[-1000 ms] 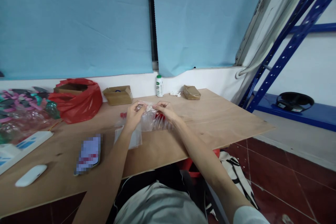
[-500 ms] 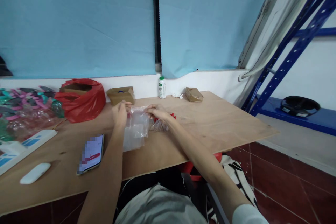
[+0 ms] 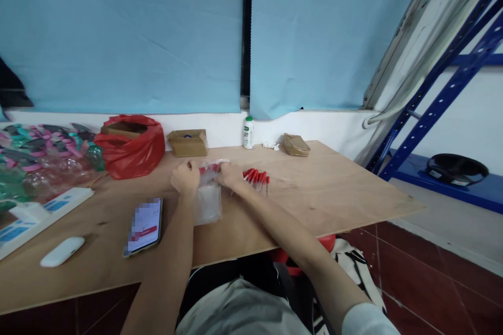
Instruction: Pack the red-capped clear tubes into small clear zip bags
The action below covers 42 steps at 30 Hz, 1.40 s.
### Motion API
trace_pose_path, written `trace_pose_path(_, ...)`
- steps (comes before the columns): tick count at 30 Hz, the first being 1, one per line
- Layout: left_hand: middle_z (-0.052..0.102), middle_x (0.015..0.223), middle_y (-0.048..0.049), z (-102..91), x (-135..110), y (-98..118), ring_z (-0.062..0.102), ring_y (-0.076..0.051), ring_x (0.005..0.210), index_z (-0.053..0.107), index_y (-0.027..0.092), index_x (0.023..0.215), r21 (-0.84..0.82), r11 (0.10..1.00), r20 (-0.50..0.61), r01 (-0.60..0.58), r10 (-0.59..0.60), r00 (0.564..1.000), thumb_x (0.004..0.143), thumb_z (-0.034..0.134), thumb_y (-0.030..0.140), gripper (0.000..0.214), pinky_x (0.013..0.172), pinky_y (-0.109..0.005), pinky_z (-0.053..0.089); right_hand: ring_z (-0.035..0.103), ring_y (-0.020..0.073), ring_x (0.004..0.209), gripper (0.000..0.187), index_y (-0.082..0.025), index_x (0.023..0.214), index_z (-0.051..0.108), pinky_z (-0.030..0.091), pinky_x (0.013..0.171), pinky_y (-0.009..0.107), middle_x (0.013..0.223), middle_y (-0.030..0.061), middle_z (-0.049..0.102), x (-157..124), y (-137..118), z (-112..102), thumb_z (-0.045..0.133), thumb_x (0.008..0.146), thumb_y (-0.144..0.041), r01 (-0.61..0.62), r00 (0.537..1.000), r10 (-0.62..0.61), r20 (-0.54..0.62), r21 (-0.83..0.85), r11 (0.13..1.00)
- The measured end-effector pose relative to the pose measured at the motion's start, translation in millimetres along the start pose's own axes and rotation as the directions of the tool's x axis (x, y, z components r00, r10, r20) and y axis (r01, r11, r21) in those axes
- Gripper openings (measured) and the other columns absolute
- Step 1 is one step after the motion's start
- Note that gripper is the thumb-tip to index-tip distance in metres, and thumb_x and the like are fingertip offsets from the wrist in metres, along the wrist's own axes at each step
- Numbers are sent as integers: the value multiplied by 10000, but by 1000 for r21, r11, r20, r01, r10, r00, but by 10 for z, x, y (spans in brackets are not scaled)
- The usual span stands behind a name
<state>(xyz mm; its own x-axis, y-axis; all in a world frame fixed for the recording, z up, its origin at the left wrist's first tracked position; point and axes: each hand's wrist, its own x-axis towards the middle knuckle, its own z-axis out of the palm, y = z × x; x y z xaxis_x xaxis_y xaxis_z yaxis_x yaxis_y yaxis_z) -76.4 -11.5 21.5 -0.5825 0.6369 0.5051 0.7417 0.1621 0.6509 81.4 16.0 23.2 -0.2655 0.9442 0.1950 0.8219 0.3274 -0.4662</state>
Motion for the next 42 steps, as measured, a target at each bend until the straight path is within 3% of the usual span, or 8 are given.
trace_pose_path(4,751,906,-205,13,9,-9,681,-352,862,786,189,968,43,997,62,-65,62,996,959,480,381,361,746,-399,448,670,306,1215,525,-174,1394,584,510,1022,394,1327,195,689,244,108,-151,705,911,-340,-27,998,27,-62,6,1000)
trace_pose_path(9,777,968,-176,-23,1,71,697,-338,904,794,218,1000,96,987,194,-129,109,975,976,459,380,373,743,-372,449,625,337,1315,731,-146,1537,464,486,1079,409,1440,229,620,578,282,-142,728,868,-279,-141,989,137,58,87,986)
trace_pose_path(16,786,1057,-164,-53,-52,191,706,-346,978,789,237,1097,134,972,266,-194,153,952,995,445,385,389,760,-370,434,685,311,1201,567,-124,1277,683,549,953,333,1283,183,725,823,392,-47,755,714,-119,-191,981,189,30,221,956)
trace_pose_path(21,786,1030,-163,-91,-90,240,700,-319,946,792,229,1100,116,974,247,-193,160,956,1004,444,379,390,750,-353,415,732,228,829,136,-141,831,758,566,742,270,790,66,755,874,379,-76,751,695,-149,-192,980,197,28,394,899)
trace_pose_path(28,786,959,-123,-17,-141,270,688,-270,877,792,244,1066,14,960,256,-279,266,929,1002,477,375,347,727,-315,390,641,127,569,37,-168,791,675,557,599,240,658,6,678,762,363,-267,650,816,-155,-109,965,238,-110,658,745)
trace_pose_path(32,787,926,-111,13,-180,291,678,-266,834,788,250,1044,13,941,266,-337,322,909,1006,485,374,330,673,-313,332,668,118,611,43,-190,869,611,589,632,247,733,7,704,583,418,-509,591,893,-160,-24,942,271,-198,765,643)
trace_pose_path(36,778,889,-104,-29,-224,332,658,-260,770,772,252,1054,40,924,237,-379,360,902,1022,477,384,324,646,-320,277,720,141,696,40,-198,913,596,626,698,290,802,33,758,285,481,-710,622,912,-167,142,929,270,-254,917,372)
trace_pose_path(42,764,866,-78,-94,-372,457,653,-225,754,732,251,1069,-71,864,124,-499,504,855,1082,390,407,376,671,-309,292,761,179,833,173,-175,965,710,638,814,340,934,73,795,-165,542,-714,739,873,-318,272,927,179,-329,920,282)
